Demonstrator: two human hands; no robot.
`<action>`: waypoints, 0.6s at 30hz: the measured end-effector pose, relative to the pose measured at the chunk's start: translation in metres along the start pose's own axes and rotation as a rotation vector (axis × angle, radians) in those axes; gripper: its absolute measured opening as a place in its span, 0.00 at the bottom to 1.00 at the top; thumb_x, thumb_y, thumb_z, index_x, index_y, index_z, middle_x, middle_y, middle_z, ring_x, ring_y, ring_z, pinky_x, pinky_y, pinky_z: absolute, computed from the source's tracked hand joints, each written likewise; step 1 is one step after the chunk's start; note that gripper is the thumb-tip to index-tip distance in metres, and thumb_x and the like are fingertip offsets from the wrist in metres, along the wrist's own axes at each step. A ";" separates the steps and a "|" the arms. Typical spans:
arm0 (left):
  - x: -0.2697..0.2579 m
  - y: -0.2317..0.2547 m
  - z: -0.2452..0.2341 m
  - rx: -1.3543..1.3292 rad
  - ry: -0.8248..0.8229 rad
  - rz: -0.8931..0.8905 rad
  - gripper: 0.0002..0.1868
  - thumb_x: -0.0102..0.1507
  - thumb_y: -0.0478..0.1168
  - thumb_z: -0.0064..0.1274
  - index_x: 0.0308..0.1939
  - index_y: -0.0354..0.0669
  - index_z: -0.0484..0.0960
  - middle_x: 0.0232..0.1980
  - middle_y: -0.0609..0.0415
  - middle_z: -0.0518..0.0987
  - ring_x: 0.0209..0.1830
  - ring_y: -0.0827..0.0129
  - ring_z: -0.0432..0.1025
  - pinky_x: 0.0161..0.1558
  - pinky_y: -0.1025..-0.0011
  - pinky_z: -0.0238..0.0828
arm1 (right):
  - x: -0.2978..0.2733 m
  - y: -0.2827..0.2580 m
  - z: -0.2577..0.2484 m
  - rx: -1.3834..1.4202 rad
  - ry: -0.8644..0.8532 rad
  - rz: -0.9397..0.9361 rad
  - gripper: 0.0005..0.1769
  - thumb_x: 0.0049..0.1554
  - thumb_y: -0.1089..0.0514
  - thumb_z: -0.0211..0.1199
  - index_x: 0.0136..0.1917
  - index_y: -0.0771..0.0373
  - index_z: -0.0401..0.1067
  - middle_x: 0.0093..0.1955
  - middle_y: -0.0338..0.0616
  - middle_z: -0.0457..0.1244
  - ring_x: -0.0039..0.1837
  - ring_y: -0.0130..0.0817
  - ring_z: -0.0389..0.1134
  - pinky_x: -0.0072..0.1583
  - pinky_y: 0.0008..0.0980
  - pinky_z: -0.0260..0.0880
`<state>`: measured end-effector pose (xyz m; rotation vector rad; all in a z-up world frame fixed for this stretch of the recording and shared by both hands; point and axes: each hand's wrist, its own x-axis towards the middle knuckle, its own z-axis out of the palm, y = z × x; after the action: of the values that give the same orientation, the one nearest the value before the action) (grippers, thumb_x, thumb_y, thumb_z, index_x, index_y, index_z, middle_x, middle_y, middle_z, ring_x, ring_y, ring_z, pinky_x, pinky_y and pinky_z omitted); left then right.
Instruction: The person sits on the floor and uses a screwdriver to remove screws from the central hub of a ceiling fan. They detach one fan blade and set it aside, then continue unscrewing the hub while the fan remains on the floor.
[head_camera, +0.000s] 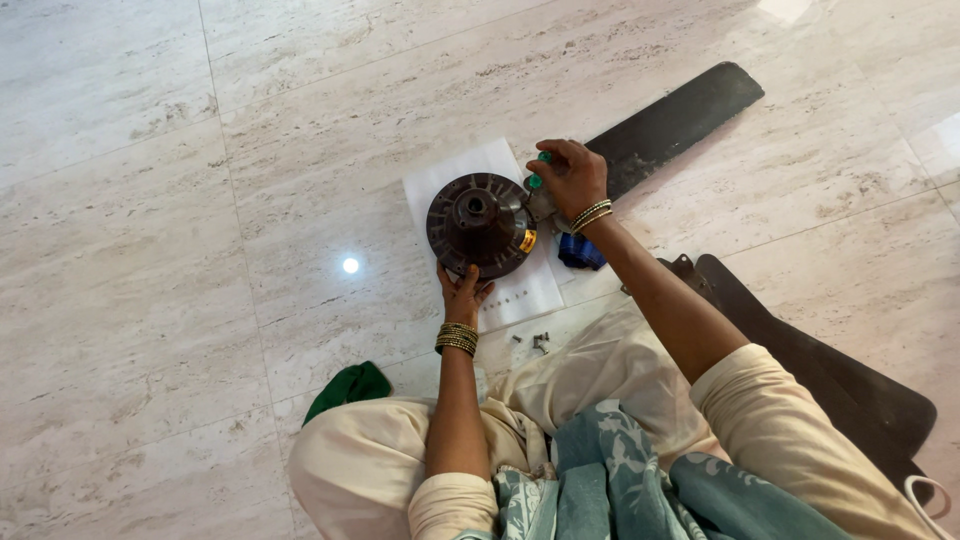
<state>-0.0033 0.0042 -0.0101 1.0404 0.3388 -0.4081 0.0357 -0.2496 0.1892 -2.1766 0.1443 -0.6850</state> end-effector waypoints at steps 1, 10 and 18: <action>0.001 0.000 0.000 0.004 0.001 0.000 0.58 0.58 0.44 0.66 0.81 0.68 0.39 0.54 0.49 0.77 0.46 0.58 0.78 0.51 0.53 0.80 | -0.001 0.001 0.001 0.050 0.003 0.026 0.16 0.53 0.54 0.76 0.53 0.61 0.80 0.44 0.46 0.72 0.44 0.31 0.74 0.47 0.30 0.75; 0.001 0.000 0.001 0.028 0.005 0.003 0.59 0.59 0.44 0.65 0.81 0.67 0.37 0.60 0.45 0.76 0.47 0.57 0.77 0.51 0.54 0.81 | 0.004 0.012 0.003 0.220 -0.226 0.114 0.16 0.61 0.62 0.64 0.62 0.58 0.78 0.48 0.46 0.73 0.47 0.26 0.72 0.50 0.30 0.75; -0.001 0.002 0.003 0.014 0.010 -0.024 0.59 0.59 0.44 0.64 0.81 0.68 0.36 0.63 0.44 0.74 0.47 0.59 0.78 0.52 0.53 0.81 | 0.003 0.014 -0.001 0.016 -0.093 0.017 0.16 0.55 0.56 0.75 0.57 0.56 0.81 0.49 0.48 0.72 0.48 0.34 0.74 0.52 0.31 0.75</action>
<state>-0.0027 0.0029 -0.0072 1.0531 0.3586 -0.4274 0.0398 -0.2603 0.1805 -2.1848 0.1085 -0.5718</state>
